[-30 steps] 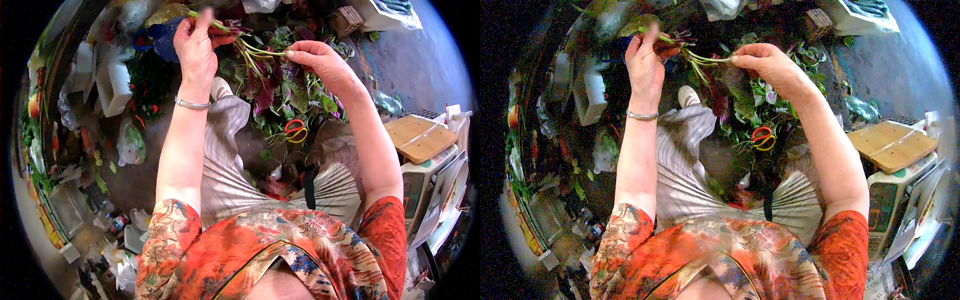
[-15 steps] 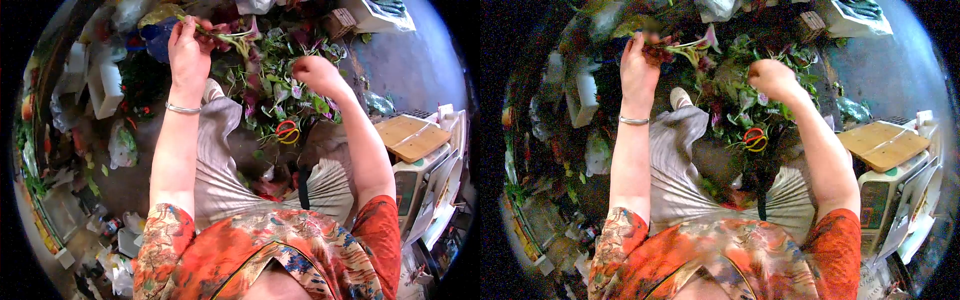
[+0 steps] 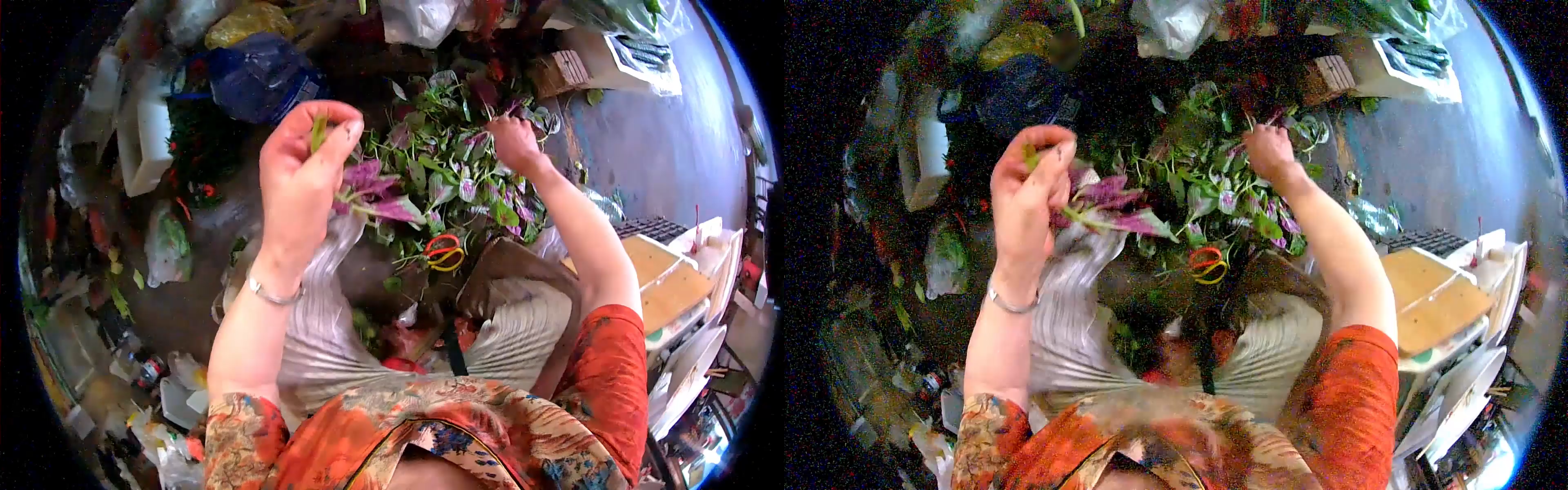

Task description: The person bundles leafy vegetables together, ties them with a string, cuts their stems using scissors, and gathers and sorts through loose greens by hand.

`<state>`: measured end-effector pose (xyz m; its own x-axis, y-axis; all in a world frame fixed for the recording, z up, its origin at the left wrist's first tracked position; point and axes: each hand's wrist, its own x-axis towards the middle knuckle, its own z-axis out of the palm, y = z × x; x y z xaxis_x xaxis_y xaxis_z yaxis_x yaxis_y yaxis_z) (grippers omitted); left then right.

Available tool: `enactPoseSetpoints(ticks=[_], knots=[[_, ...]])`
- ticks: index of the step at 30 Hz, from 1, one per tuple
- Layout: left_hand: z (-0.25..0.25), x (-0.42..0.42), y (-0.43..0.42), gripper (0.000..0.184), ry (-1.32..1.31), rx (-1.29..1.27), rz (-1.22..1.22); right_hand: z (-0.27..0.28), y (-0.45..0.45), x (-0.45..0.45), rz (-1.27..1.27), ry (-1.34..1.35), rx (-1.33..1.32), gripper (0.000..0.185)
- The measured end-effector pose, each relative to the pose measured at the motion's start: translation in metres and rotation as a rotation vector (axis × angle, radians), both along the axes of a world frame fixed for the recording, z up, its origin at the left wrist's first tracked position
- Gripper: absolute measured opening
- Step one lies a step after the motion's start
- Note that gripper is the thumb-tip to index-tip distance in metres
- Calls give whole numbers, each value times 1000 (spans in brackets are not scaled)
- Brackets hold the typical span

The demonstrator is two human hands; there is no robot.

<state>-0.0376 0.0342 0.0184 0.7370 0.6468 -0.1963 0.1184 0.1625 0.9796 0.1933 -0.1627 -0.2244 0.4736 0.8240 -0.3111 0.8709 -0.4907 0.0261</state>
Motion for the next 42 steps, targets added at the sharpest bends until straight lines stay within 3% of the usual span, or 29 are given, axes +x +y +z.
enactPoseSetpoints(ticks=[3, 5, 7, 9, 10, 11, 13, 15, 20, 23, 25, 26, 27, 29, 30, 32, 33, 35, 38, 42], knots=[[3, -2, -3, 9, 86, -20, -38, -30, 7, 0, 206, 1, -56, 36], [3, 0, -4, 11, 121, -55, -60, -80, 3, 6, 264, -116, 153, 38], [5, 0, -3, 13, 120, -151, -97, -79, 10, 7, 244, -66, 14, 38], [1, 2, -4, 13, 146, -69, -95, -101, 7, 10, 210, -150, -238, 43], [0, 3, -4, 14, 159, -43, -95, -106, -3, 8, 221, -238, -212, 39], [0, 3, -4, 14, 166, -63, -114, -118, -13, 11, 142, -122, -42, 35], [2, 4, -5, 14, 163, -79, -132, -105, -19, 16, 149, -57, -55, 36], [4, 5, -9, 14, 136, -177, -143, -88, -19, 28, 86, 196, -343, 37], [3, 4, -13, 10, 119, -151, -228, 7, -34, 23, 11, 358, -244, 37], [-1, 2, -14, 9, 116, -76, -281, 45, -48, 15, 6, 408, -116, 40], [-9, 4, -16, 9, 21, -18, -299, 89, -55, 9, -251, 773, 105, 53], [-9, 4, -17, 9, 17, -30, -295, 128, -53, -8, -328, 720, 162, 49], [-8, 4, -18, 8, 15, -41, -291, 170, -46, -20, -521, 846, 76, 43], [-10, 4, -14, 10, 22, -11, -337, 193, -59, -33, -521, 1038, 389, 40], [-14, 5, -13, 10, -2, -10, -332, 212, -62, -45, -512, 1021, 394, 40], [-23, 7, -8, 11, -96, -40, -316, 252, -65, -70, -648, 1091, 703, 39], [-26, 10, -4, 11, -13, 66, -263, 257, -69, -79, -635, 1084, 710, 39], [-17, 9, 4, 14, -24, 21, -227, 252, -81, -88, -906, 1298, 1153, 37], [-15, 9, 1, 20, 83, -145, -231, 231, -84, -99, -1011, 1470, 1425, 34], [-20, 12, -15, 37, 48, -402, -488, 176, -95, -84, -447, 1934, 1490, 41]])
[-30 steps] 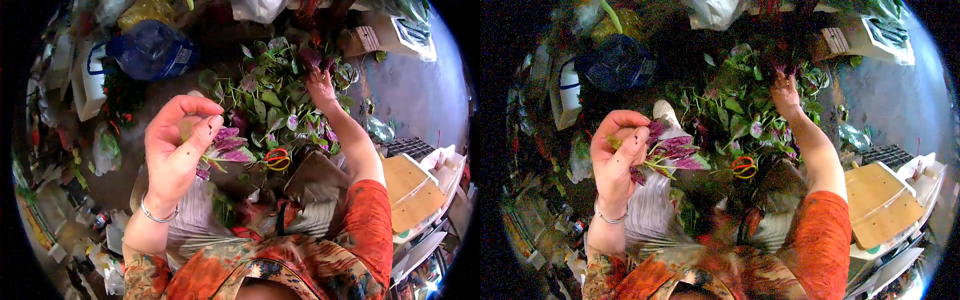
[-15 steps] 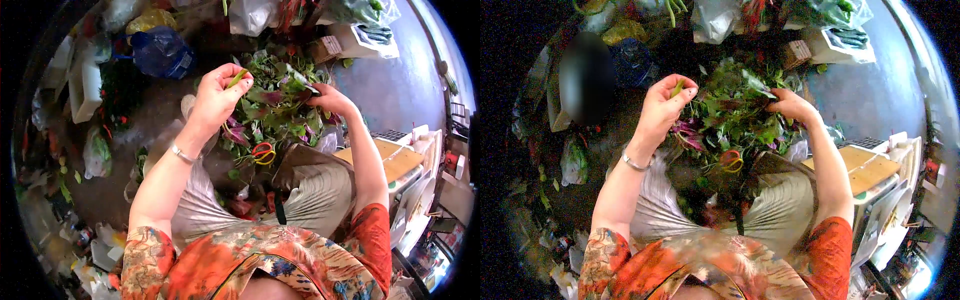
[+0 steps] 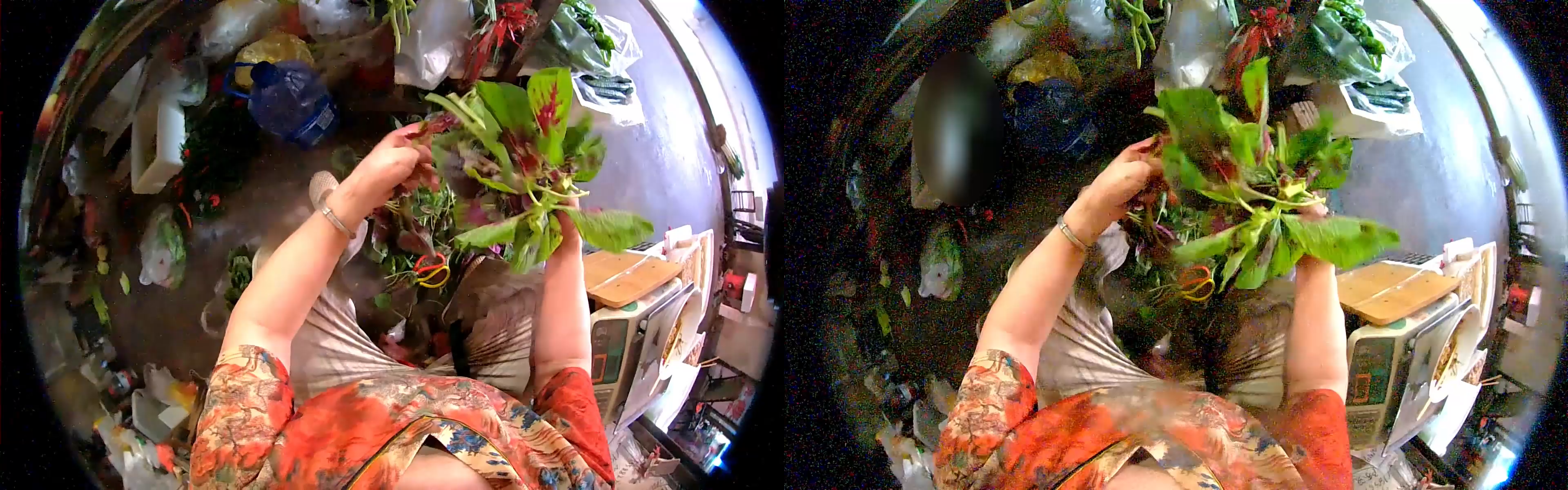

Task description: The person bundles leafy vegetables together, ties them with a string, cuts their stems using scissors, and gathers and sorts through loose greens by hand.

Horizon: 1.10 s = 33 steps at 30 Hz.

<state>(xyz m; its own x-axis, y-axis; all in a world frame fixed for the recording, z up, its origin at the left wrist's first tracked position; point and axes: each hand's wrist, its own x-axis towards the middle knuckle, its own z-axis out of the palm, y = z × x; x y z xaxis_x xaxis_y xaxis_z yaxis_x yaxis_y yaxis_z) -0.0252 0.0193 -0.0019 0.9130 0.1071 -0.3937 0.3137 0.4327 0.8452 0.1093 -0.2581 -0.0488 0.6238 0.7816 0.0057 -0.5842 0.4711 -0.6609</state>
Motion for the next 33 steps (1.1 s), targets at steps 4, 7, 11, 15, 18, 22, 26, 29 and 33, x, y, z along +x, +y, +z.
enactPoseSetpoints(ticks=[4, 7, 11, 15, 18, 22, 26, 29, 33], knots=[[4, 8, -8, 46, -93, -198, 70, -35, 3, 12, 86, -375, -444, 31], [-7, 11, 0, 42, -298, -470, 75, -32, 5, 12, -11, -1255, -640, 33], [-23, 31, 9, 30, -200, -586, 104, 10, 21, -4, 226, 110, -394, 34], [29, 21, -3, 28, -153, -283, 203, 5, 23, -4, 192, -28, -491, 41], [18, 16, 13, 22, -131, -160, 173, 15, 23, -5, 175, -81, -574, 38], [20, 15, 23, 15, -225, -46, 418, 28, 42, -6, -89, 10, -647, 34], [22, 10, 37, 13, -283, 73, 556, 21, 38, 12, -204, 63, -640, 29], [20, 10, 39, 12, -250, 190, 545, 34, 41, 12, -402, 92, -623, 22], [18, 10, 36, 16, -208, 219, 439, 30, 35, 23, -415, 93, -622, 22]])
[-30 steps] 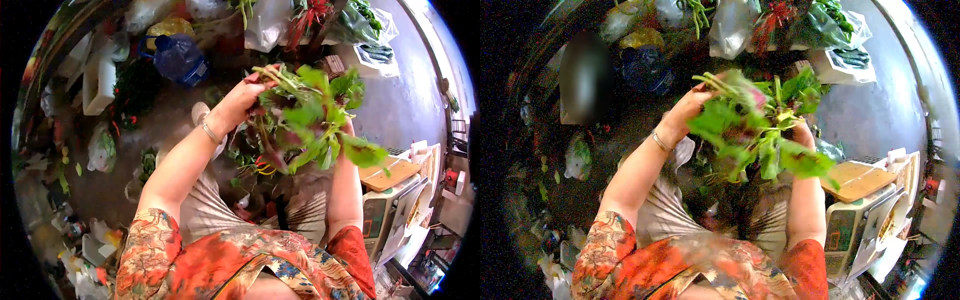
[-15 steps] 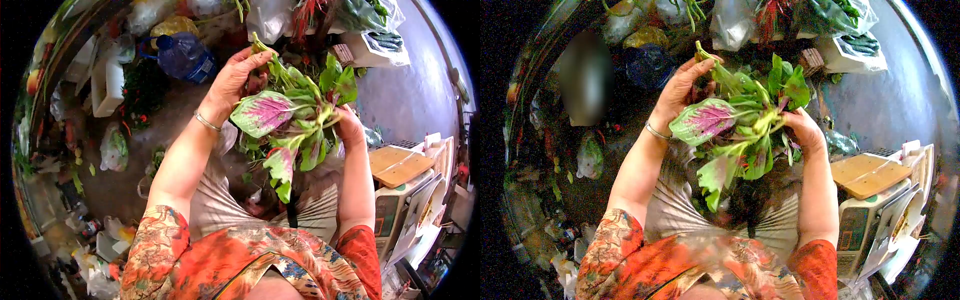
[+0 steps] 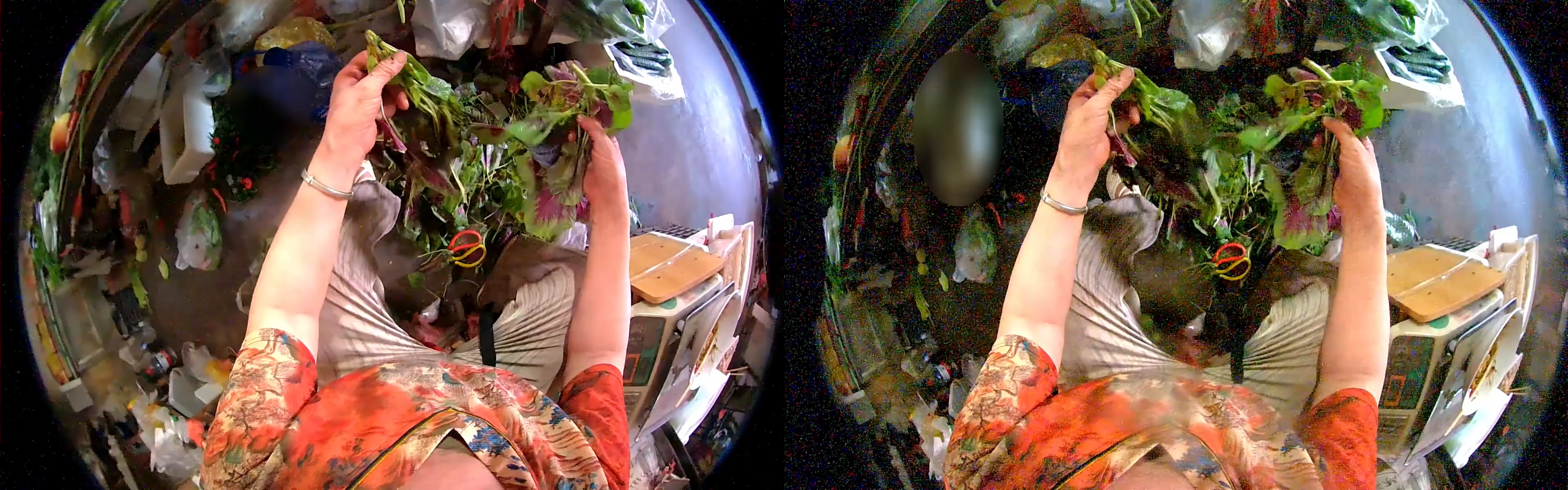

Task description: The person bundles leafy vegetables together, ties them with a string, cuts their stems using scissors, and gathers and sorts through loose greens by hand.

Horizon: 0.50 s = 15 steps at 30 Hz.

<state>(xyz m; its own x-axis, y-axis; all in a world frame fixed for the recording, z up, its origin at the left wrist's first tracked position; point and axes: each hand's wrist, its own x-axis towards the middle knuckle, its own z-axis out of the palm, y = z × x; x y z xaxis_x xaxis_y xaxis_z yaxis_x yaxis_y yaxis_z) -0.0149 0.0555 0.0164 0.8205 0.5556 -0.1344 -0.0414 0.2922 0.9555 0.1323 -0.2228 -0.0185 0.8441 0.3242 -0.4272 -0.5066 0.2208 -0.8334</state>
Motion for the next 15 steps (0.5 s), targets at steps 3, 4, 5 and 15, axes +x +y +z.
enactPoseSetpoints(ticks=[3, 4, 5, 15], knots=[[-2, 3, -5, 17, 40, -6, -136, 8, 6, -10, -5, -65, -17, 26], [-3, 4, -8, 17, 59, 0, -221, 4, 8, -7, 7, -40, 5, 30], [-5, 4, -11, 19, 48, -7, -299, 6, 12, -11, 29, -60, -15, 32], [-14, 12, -49, 21, 123, -29, -444, 12, 31, -35, 244, -49, 161, 36]])
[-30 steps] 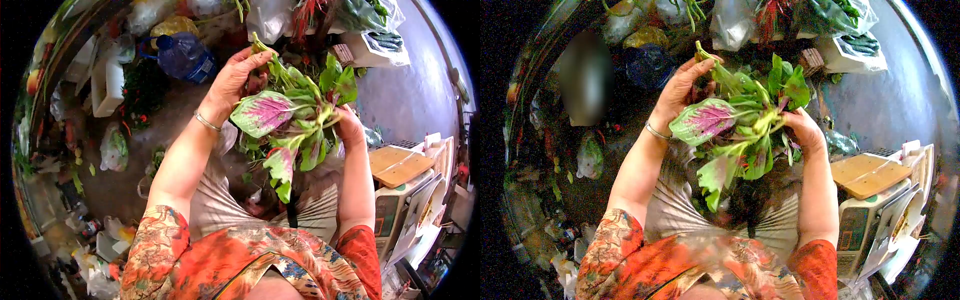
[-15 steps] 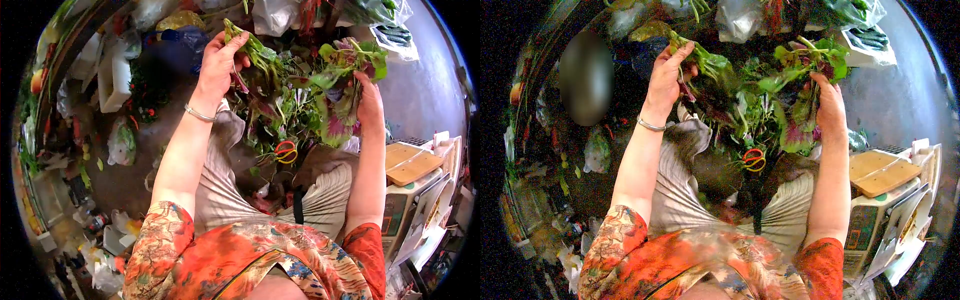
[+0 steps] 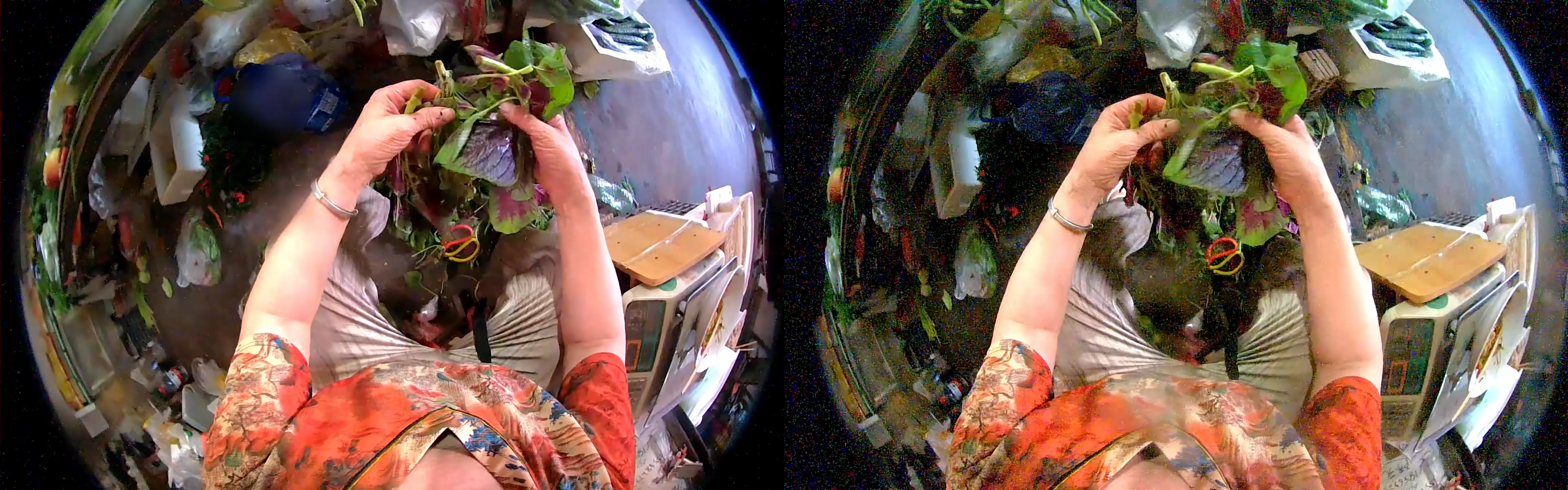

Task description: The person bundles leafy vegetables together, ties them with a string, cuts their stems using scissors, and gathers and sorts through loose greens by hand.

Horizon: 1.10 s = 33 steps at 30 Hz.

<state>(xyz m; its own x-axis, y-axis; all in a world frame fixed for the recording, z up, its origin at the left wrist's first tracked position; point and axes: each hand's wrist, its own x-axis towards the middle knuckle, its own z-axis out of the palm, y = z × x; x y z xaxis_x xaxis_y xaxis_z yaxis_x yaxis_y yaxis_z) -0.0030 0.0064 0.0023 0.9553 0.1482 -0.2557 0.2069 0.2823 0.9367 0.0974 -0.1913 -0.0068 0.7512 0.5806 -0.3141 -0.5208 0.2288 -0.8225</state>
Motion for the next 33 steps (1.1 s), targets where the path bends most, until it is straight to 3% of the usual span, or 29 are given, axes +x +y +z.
enactPoseSetpoints(ticks=[2, 7, 8, 11, 12, 17, 19, 20, 24, 27, 29, 33], knots=[[4, 0, -3, 14, -12, 101, -75, -7, 4, -3, 31, -119, -42, 38], [-8, 1, -15, 18, -113, 341, -118, -8, 12, -15, 173, -119, -16, 39], [-9, 1, -15, 18, -52, 258, -165, -5, 12, -18, 175, -82, 17, 37], [5, -1, -12, 18, 114, 336, -191, -4, 13, -14, 180, -99, 14, 36], [9, -2, -14, 20, 69, 248, -154, -4, 11, -12, 198, -150, -9, 35], [16, -5, -10, 24, 56, 281, -213, 2, -3, -1, 381, -313, -97, 35], [24, -5, -8, 24, 141, 542, -304, 3, -5, 0, 390, -340, -112, 30], [23, -5, -9, 23, 134, 492, -288, 2, -4, -1, 391, -341, -112, 30], [0, -8, -6, 18, -72, 762, -248, -10, 1, 3, 283, -418, -342, 25], [12, -10, 2, 15, 14, 877, -264, -19, -5, 17, 118, -571, -598, 24], [8, -12, 8, 14, 40, 447, -29, -29, -10, 27, -25, -420, -402, 24], [6, -9, 20, 19, 10, 172, 102, -9, -1, 7, 18, -496, -444, 24]])
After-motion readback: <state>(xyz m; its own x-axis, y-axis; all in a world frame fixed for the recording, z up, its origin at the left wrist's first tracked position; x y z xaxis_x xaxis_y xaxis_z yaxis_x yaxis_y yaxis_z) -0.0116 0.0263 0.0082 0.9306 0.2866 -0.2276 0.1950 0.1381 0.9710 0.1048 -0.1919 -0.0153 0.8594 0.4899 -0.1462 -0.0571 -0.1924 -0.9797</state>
